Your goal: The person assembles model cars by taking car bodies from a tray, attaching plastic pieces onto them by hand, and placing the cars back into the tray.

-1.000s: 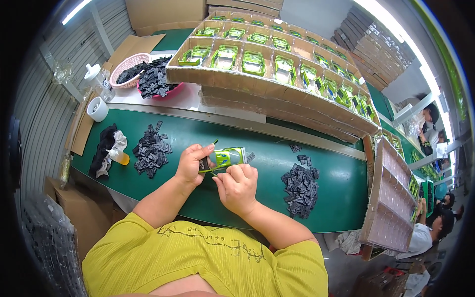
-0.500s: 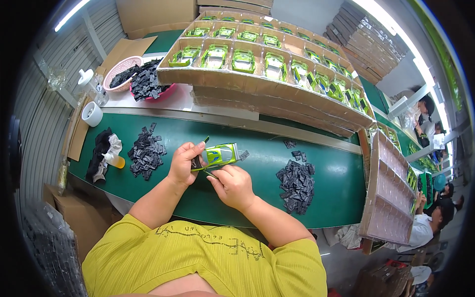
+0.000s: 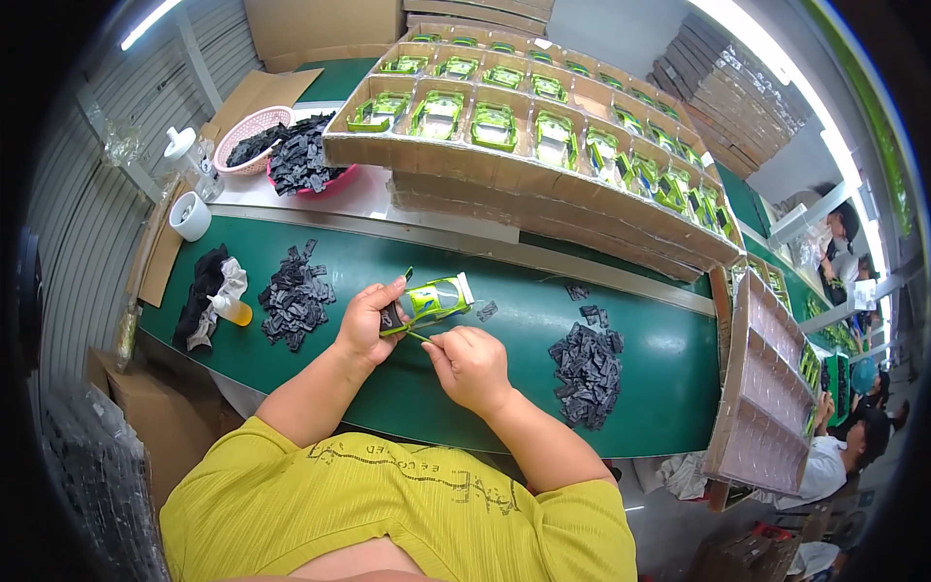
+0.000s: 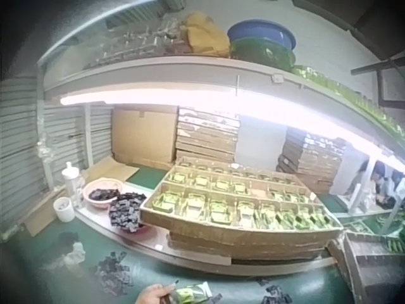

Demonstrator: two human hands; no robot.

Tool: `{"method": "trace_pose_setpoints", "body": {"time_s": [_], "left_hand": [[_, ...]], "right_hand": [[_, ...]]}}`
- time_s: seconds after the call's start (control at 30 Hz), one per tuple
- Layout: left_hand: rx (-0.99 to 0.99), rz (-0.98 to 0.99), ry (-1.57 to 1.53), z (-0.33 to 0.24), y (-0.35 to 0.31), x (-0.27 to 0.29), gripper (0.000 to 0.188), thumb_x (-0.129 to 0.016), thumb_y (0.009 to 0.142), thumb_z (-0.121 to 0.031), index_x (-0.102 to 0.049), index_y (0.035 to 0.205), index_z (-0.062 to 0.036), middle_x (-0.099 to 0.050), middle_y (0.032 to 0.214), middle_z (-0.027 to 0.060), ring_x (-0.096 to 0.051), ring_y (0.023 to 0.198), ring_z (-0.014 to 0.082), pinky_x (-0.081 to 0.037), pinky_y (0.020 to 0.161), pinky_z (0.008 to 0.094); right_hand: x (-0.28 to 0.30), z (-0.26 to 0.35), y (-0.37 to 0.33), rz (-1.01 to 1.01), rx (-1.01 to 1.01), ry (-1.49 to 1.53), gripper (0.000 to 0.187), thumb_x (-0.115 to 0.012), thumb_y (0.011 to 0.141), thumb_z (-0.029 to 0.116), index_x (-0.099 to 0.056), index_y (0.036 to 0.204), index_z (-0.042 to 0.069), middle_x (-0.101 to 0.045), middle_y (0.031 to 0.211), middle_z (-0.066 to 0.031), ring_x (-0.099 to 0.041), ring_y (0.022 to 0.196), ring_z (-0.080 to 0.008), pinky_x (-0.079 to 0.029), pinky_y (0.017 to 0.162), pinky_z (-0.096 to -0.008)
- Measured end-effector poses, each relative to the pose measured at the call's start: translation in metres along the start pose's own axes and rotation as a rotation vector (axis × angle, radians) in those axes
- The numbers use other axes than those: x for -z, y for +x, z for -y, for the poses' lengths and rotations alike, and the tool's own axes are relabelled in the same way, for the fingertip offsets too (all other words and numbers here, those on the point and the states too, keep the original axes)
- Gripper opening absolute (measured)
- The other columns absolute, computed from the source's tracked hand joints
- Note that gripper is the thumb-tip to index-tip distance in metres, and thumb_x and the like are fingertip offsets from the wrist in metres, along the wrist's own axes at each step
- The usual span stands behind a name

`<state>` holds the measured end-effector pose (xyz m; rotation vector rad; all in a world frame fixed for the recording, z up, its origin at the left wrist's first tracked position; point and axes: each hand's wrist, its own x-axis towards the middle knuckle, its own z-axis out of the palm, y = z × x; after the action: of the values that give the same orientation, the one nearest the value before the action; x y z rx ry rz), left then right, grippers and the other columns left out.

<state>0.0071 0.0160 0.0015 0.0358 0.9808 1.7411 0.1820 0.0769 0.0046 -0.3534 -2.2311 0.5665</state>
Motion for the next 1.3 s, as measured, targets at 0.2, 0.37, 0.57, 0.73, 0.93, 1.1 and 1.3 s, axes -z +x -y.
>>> {"method": "trace_pose_setpoints", "body": {"time_s": [0.2, 0.37, 0.57, 0.73, 0.93, 1.1, 1.3], "left_hand": [[0.012, 0.068, 0.085, 0.001, -0.001, 0.003, 0.035, -0.077, 0.089, -0.020, -0.045, 0.074, -0.0132, -0.053, 0.063, 0.0034, -0.056, 0.054, 0.0161, -0.048, 0.054, 0.0309], [-0.023, 0.093, 0.109, 0.009, 0.001, 0.004, 0.036, -0.078, 0.088, -0.018, -0.045, 0.073, -0.0136, -0.053, 0.063, 0.0029, -0.054, 0.052, 0.0150, -0.048, 0.054, 0.0302], [0.038, 0.087, 0.124, 0.011, -0.002, 0.002, 0.037, -0.078, 0.088, -0.018, -0.045, 0.073, -0.0136, -0.053, 0.063, 0.0025, -0.052, 0.052, 0.0140, -0.047, 0.052, 0.0297], [0.074, 0.036, 0.140, 0.008, -0.007, -0.003, 0.033, -0.075, 0.090, -0.017, -0.047, 0.073, -0.0121, -0.053, 0.062, 0.0023, -0.053, 0.051, 0.0137, -0.048, 0.053, 0.0279], [-0.112, 0.091, 0.159, 0.019, -0.009, 0.001, 0.038, -0.077, 0.088, -0.015, -0.044, 0.069, -0.0137, -0.054, 0.064, 0.0028, -0.055, 0.052, 0.0144, -0.046, 0.050, 0.0294], [-0.123, 0.120, 0.148, 0.019, -0.007, -0.003, 0.039, -0.078, 0.086, -0.014, -0.043, 0.068, -0.0143, -0.056, 0.066, 0.0049, -0.057, 0.055, 0.0160, -0.046, 0.051, 0.0318], [-0.085, 0.094, 0.060, 0.005, -0.001, -0.002, 0.032, -0.077, 0.089, -0.017, -0.049, 0.074, -0.0101, -0.060, 0.066, 0.0066, -0.060, 0.056, 0.0168, -0.051, 0.055, 0.0296]], "right_hand": [[0.002, 0.006, 0.001, 0.050, 0.027, -0.006, 0.014, -0.076, 0.077, 0.006, -0.062, 0.079, 0.006, -0.060, 0.068, -0.0096, -0.060, 0.059, -0.0296, -0.048, 0.055, -0.0381], [0.003, 0.005, -0.002, 0.106, 0.047, -0.072, 0.015, -0.074, 0.080, 0.010, -0.060, 0.078, 0.008, -0.057, 0.069, -0.0077, -0.059, 0.059, -0.0283, -0.047, 0.053, -0.0388], [0.008, 0.005, -0.006, 0.164, 0.065, -0.039, 0.016, -0.074, 0.080, 0.010, -0.058, 0.077, 0.008, -0.056, 0.068, -0.0076, -0.058, 0.057, -0.0281, -0.046, 0.051, -0.0388], [0.005, 0.007, -0.004, 0.153, 0.017, 0.023, 0.015, -0.075, 0.079, 0.008, -0.060, 0.078, 0.008, -0.056, 0.067, -0.0078, -0.059, 0.058, -0.0279, -0.047, 0.052, -0.0386], [-0.004, 0.012, -0.001, 0.067, 0.039, -0.060, 0.013, -0.074, 0.077, 0.006, -0.061, 0.078, 0.007, -0.056, 0.068, -0.0092, -0.059, 0.059, -0.0288, -0.047, 0.053, -0.0386], [-0.002, 0.009, -0.001, 0.040, 0.009, 0.037, 0.013, -0.072, 0.078, 0.002, -0.060, 0.076, 0.005, -0.056, 0.067, -0.0131, -0.058, 0.057, -0.0323, -0.046, 0.051, -0.0397], [0.000, 0.001, 0.003, -0.011, -0.126, 0.141, 0.014, -0.079, 0.077, 0.001, -0.068, 0.086, 0.003, -0.063, 0.072, -0.0080, -0.060, 0.057, -0.0180, -0.048, 0.053, -0.0282]]}}
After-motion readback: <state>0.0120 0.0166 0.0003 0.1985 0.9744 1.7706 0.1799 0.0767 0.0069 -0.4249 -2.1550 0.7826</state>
